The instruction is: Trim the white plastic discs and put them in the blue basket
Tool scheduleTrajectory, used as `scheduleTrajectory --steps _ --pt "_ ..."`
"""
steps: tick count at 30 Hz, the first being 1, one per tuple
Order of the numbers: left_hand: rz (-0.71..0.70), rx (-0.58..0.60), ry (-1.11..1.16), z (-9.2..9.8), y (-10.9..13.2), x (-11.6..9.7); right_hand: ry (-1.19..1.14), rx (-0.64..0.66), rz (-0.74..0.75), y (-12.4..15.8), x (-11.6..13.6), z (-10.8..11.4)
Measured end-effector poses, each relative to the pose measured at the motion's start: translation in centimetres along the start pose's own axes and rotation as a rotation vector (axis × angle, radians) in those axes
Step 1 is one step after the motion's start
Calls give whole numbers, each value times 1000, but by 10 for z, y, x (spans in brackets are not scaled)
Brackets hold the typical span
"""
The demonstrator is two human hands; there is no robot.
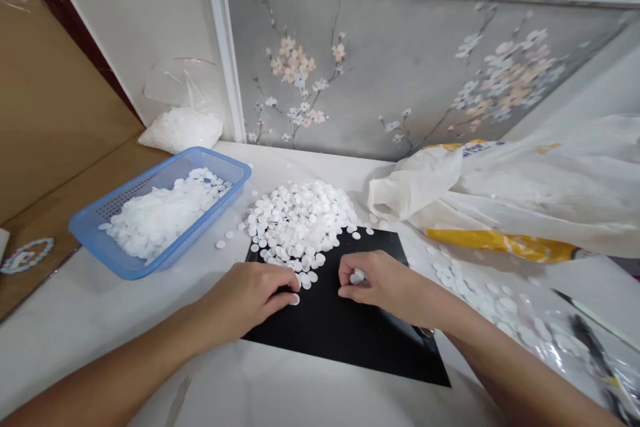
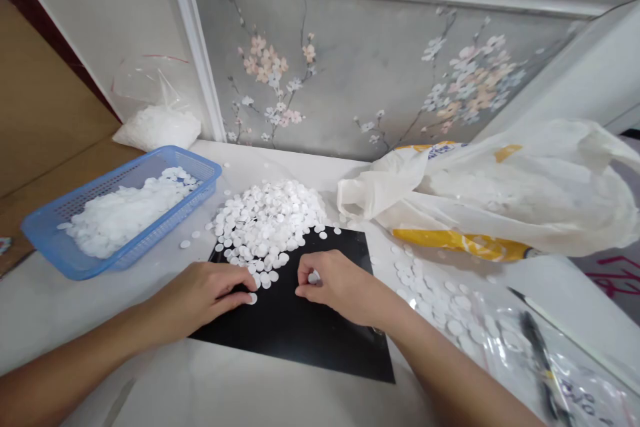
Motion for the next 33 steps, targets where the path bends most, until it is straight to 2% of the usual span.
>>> scheduleTrajectory --steps 4,12,16,19,22,27,30,33 --pt "35 2 3 -10 -3 1 -266 -54 -2 -7 4 -8" --pt "113 31 186 -6 -3 6 -354 -154 40 -13 9 -20" --pt "186 73 603 3 -2 14 -337 -202 29 -12 7 -17" --pt "204 187 985 3 -3 15 -215 -260 65 -14 14 -11" --pt "243 246 1161 0 -5 17 -124 -278 143 -16 27 -12" --pt "296 143 1031 0 -7 26 -58 -259 176 -17 36 -16" --pt "294 83 917 2 -8 30 -98 -224 99 -15 27 -16" --pt "302 100 865 -2 -9 30 -113 -154 1 -12 15 -18"
Point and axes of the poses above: each hand's wrist, its own y-axis away from the middle knuckle, its own z-axis out of the back of the hand, x = y × z, the point moved 9 cm from there along -y, towards the middle knuckle, and after that the axes turned 11 degrees about z, right-handed, at the moved point
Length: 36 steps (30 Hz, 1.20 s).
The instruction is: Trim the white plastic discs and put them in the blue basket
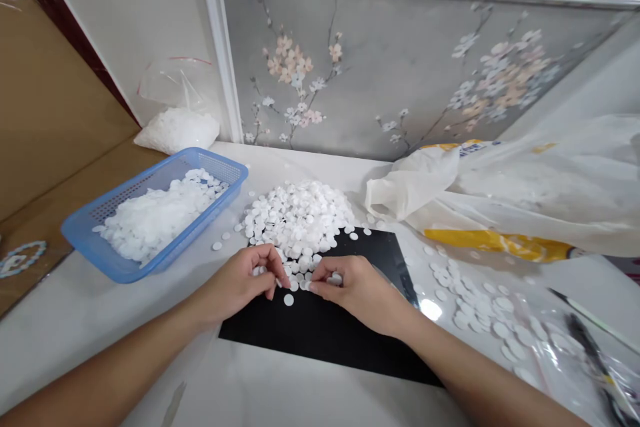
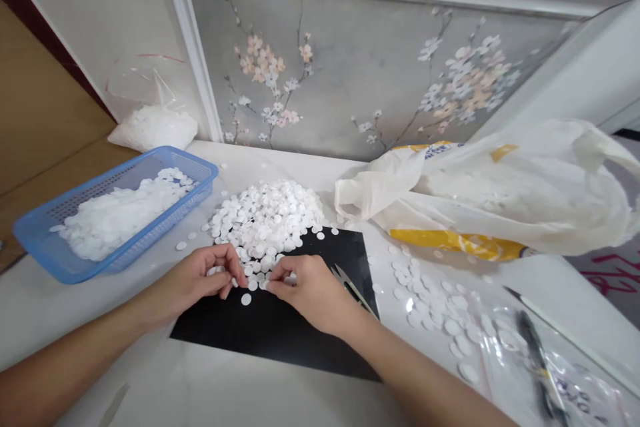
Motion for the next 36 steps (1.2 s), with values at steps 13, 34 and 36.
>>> scheduleTrajectory --steps 13,34,36 --pt "-208 -272 -569 -4 7 -16 51 -79 153 -4 11 8" --pt "-97 -50 -105 -7 2 -10 -283 -8 18 -5 -15 14" --pt "-35 51 157 -9 3 -8 -320 -1 -12 -5 -19 16"
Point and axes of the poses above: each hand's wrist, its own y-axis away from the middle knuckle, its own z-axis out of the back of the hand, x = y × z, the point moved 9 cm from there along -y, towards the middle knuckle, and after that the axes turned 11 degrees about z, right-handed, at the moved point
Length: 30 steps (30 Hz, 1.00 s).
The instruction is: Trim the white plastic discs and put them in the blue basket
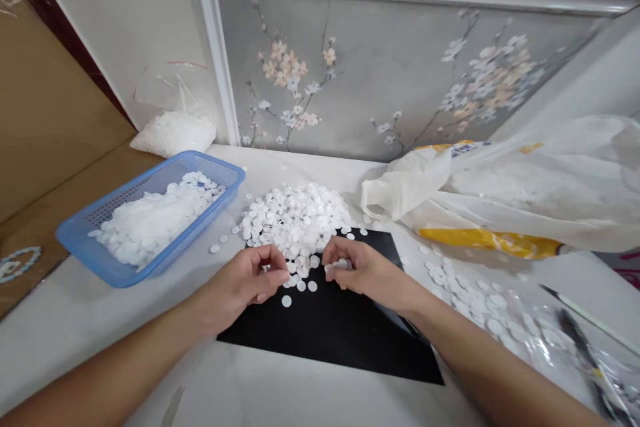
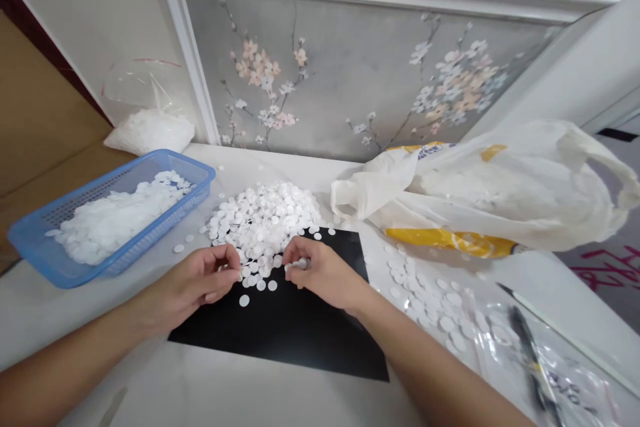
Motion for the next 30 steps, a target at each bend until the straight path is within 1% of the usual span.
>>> scheduleTrajectory --steps 1,3,6,8,10,11,13,15,16,18,20,22,24,27,30 --pt "21 28 95 0 0 1 18 6 -14 0 -1 0" --pt "42 55 211 0 1 2 115 12 -24 1 -1 -4" --pt "54 26 306 7 -2 5 296 -3 4 1 7 -12" --pt "52 -13 306 13 -4 6 372 -4 31 0 14 -19" --pt "31 -63 168 16 -6 5 415 22 30 -1 18 -24" --pt "5 -103 35 17 -6 3 442 35 24 -1 19 -25" --pt "-59 -205 -303 15 -6 -1 511 61 16 -1 20 -25" --pt "-115 -286 -615 8 -5 -4 582 95 38 0 21 -25" --pt "-129 -309 -726 4 -4 -4 611 108 59 0 22 -25" --pt "-141 -332 -853 -3 -4 -3 627 110 102 2 23 -24" --pt "-146 -344 -882 -6 -3 -2 555 76 109 2 21 -21" --pt "-141 -340 -842 -5 -3 -3 455 13 95 2 18 -16" --pt "-127 -311 -729 -1 -3 -3 417 -62 121 0 19 -11" --pt "-102 -236 -410 8 -4 -4 435 -112 232 -4 27 -13" --pt "-40 -119 -28 16 -7 0 428 -82 277 -7 29 -20"
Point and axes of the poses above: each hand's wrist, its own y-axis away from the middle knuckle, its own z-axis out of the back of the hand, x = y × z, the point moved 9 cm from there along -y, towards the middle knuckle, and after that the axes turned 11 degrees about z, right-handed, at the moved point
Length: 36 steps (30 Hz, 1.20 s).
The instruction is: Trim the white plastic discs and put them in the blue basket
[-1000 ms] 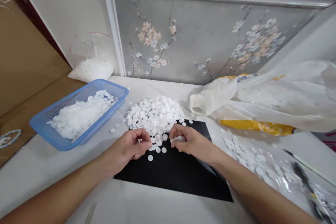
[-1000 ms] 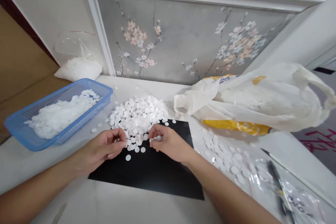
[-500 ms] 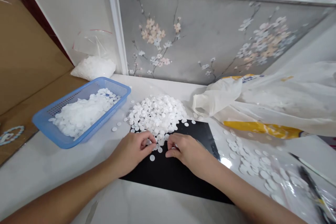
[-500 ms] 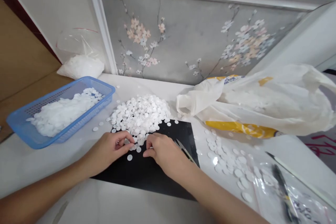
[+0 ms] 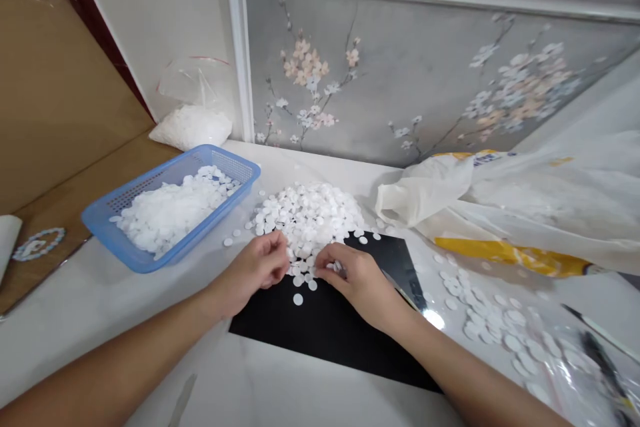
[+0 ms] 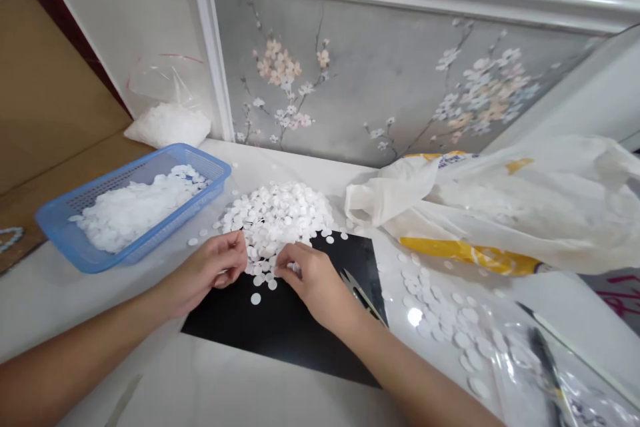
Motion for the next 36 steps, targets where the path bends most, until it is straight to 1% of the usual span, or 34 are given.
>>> scheduleTrajectory --steps 2,3,5,7,9,10,12,14,19,22,25,28,30,32,33,34,36 --pt "42 47 132 3 -1 2 10 17 -1 0 1 -2" --pt "44 51 122 4 -1 3 19 27 -3 0 1 -3" --pt "17 22 -58 5 0 1 39 52 -8 0 1 -2" --pt "-29 -43 -347 3 2 -1 52 72 -8 1 0 -1" --pt "-76 -108 -604 -1 4 -3 49 82 -47 4 -4 2" --pt "-93 -126 -691 -3 5 -4 36 83 -81 5 -7 4" --pt "-119 -137 -794 -8 6 -5 -2 68 -143 7 -12 7" --pt "-123 -143 -828 -10 6 -5 -25 39 -145 7 -12 8" --pt "-100 -148 -789 -8 3 -4 32 -18 -55 0 -4 1" --pt "-73 -126 -670 -5 4 -3 76 -48 -44 -1 -2 0" --pt "-59 -82 -387 -1 3 -6 42 -34 -81 -1 -5 -1" --pt "17 30 -56 0 1 -2 -32 -18 -154 1 -12 2" --pt "72 96 67 -2 -1 2 -127 -26 -204 4 -19 5" --pt "90 105 73 -2 -1 4 -258 -27 -237 6 -25 5" --pt "87 88 30 -1 -2 5 -310 -17 -246 6 -26 4" --pt "75 61 -45 0 -2 5 -340 0 -249 7 -27 3" --pt "28 -22 -266 2 -1 3 -320 26 -247 7 -27 1"
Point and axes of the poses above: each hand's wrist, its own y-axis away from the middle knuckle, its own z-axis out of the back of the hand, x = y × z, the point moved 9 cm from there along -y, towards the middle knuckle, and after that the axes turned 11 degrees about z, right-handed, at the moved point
